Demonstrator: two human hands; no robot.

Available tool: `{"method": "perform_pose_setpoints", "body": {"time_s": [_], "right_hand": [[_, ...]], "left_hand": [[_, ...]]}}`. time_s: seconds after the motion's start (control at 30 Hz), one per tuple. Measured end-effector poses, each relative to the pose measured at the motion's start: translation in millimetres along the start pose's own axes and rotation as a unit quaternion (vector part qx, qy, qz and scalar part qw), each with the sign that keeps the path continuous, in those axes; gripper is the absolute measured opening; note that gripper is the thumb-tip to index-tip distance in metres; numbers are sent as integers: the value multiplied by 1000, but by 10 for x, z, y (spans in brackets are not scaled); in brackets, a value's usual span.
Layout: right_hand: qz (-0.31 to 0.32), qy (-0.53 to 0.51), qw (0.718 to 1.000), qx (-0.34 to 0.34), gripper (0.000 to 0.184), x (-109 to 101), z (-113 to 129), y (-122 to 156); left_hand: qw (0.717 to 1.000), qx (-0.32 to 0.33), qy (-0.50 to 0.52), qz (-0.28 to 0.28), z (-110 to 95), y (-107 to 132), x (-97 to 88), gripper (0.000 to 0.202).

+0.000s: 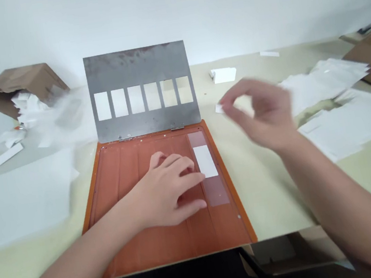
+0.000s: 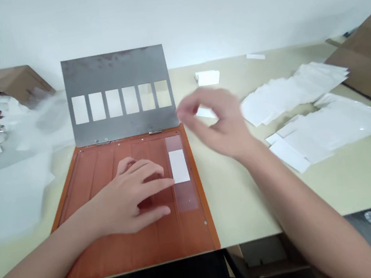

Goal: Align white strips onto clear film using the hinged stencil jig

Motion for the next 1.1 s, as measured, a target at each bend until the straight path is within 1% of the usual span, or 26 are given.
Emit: {"method": "perform_pose_setpoints", "body": {"time_s": [0.07,0.1,0.17,0.27,0.4,0.53,0.7,0.93,1.1], "right_hand": [[54,42,997,-37,19,201,-64,36],[94,57,993,-50,18,314,-95,76],[156,68,984,-60,17,477,-151,171],[194,65,977,-64,22,545,-189,260],[216,82,971,-66,28,533,-212,271],[219,93,969,-68,33,550,-230,275],[224,101,967,-63,35,583,-245,294],[234,96,966,-49,32,577,-243,289],[231,92,967,-52,27,573,-234,291]], "left_hand": [[1000,17,3,6,-30,14,-5,36],[1000,24,2,11,-44,19,-1,36],[999,35,-3,22,-65,25,16,35],[998,49,-5,30,-89,29,50,33],[998,59,-4,37,-110,39,82,34],[997,70,-15,36,-127,44,78,43],[994,98,-10,43,-169,41,92,50],[995,95,-12,39,-195,47,140,55],[995,95,-23,31,-203,38,160,57]]}}
Point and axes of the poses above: each hand's wrist, its own y-axis away from the middle knuckle, its own x-axis out of the palm, z = x × y, the point moved 6 cm from there along -y, towards the middle knuckle, and after that the axes turned 5 degrees about z, right-handed, at the moved point
